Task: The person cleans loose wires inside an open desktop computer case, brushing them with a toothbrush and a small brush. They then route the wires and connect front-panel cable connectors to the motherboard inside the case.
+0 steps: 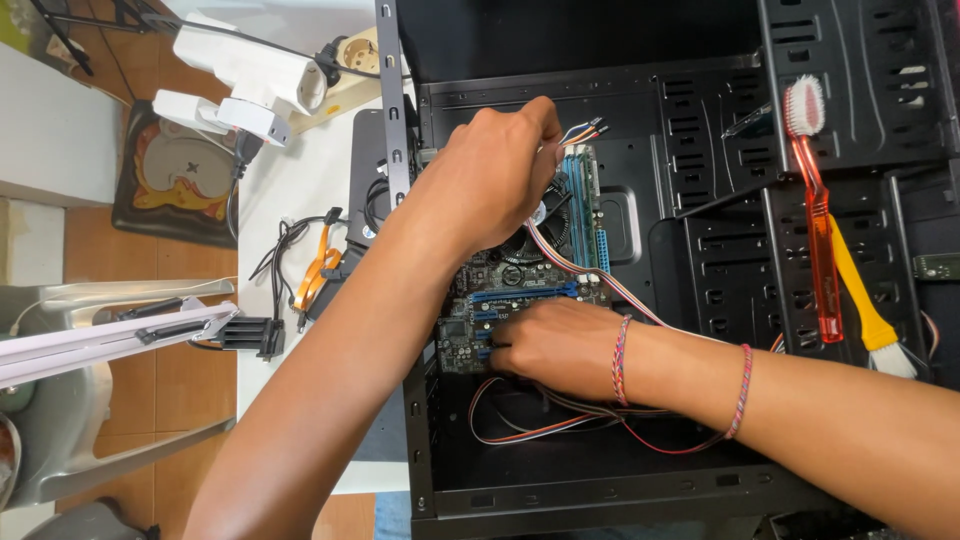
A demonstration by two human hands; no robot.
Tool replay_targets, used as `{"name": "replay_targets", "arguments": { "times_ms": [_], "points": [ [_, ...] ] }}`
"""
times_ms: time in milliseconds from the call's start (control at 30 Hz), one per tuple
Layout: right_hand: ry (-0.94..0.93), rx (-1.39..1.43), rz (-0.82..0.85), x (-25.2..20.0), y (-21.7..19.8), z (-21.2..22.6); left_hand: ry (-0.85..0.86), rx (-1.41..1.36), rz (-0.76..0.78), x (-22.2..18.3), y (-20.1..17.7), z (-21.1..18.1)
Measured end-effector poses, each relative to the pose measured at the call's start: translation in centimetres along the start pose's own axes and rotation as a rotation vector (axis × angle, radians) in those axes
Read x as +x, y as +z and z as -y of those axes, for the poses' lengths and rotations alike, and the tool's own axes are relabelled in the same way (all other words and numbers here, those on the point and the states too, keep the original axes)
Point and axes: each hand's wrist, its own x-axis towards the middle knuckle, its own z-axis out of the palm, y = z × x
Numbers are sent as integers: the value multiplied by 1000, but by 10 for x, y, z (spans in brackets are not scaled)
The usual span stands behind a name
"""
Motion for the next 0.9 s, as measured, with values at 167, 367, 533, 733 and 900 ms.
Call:
{"name": "replay_targets", "arguments": {
  "times_ms": [167, 367, 533, 733, 900],
  "points": [
    [-35, -88, -63, 0, -2, 3, 51, -3, 30, 1, 2, 5],
    [-4, -159, -54, -4, -17, 6, 30, -5, 33, 0, 0, 2],
    [-114, 2, -241, -19, -53, 12, 57, 0, 5, 2, 2, 7],
    [-99, 345, -244, -49, -94, 19, 62, 33, 62, 4, 6, 14],
    [-55, 401, -301, -69, -109, 10, 3, 38, 99, 5, 1, 9]
  ]
}}
